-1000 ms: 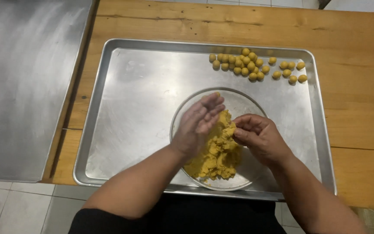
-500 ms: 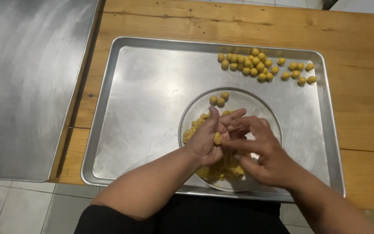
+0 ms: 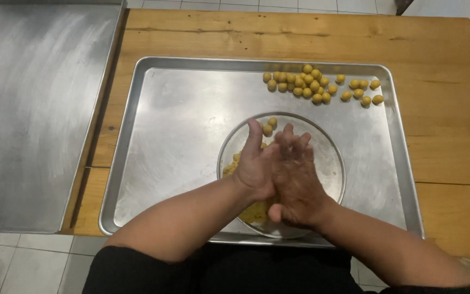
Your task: Rolling small pieces of dough into balls and arranging them on a baking tray.
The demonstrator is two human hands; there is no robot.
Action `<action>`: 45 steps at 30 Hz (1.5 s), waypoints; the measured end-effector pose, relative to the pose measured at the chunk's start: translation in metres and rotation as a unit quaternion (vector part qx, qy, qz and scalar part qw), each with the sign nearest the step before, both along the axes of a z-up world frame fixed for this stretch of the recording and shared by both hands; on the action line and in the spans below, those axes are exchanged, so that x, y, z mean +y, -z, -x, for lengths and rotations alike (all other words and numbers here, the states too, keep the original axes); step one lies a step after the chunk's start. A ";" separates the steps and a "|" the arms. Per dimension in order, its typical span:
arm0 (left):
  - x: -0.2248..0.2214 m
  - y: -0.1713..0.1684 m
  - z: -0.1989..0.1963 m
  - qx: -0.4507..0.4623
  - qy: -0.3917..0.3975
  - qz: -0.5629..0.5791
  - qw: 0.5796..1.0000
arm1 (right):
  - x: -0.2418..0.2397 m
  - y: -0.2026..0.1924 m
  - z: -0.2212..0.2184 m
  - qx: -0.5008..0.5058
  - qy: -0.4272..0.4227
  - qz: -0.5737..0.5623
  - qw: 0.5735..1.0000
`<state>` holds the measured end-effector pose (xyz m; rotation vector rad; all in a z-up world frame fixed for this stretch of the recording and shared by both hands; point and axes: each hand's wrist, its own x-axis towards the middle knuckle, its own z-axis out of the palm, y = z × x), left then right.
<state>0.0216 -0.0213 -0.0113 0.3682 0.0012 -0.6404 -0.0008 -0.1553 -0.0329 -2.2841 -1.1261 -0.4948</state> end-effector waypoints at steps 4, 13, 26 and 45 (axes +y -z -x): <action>-0.011 -0.009 0.011 -0.027 0.022 -0.007 0.999 | -0.018 -0.005 -0.025 0.057 0.156 0.052 0.985; 0.012 -0.015 0.018 0.045 0.020 0.047 0.998 | 0.010 0.038 -0.003 -0.073 0.017 0.026 0.997; 0.003 0.015 0.011 0.037 0.067 0.000 0.997 | -0.001 0.041 -0.011 -0.088 0.089 0.077 0.989; 0.006 -0.025 0.023 -0.014 0.085 -0.037 0.996 | -0.019 0.022 -0.039 0.006 0.193 0.058 0.979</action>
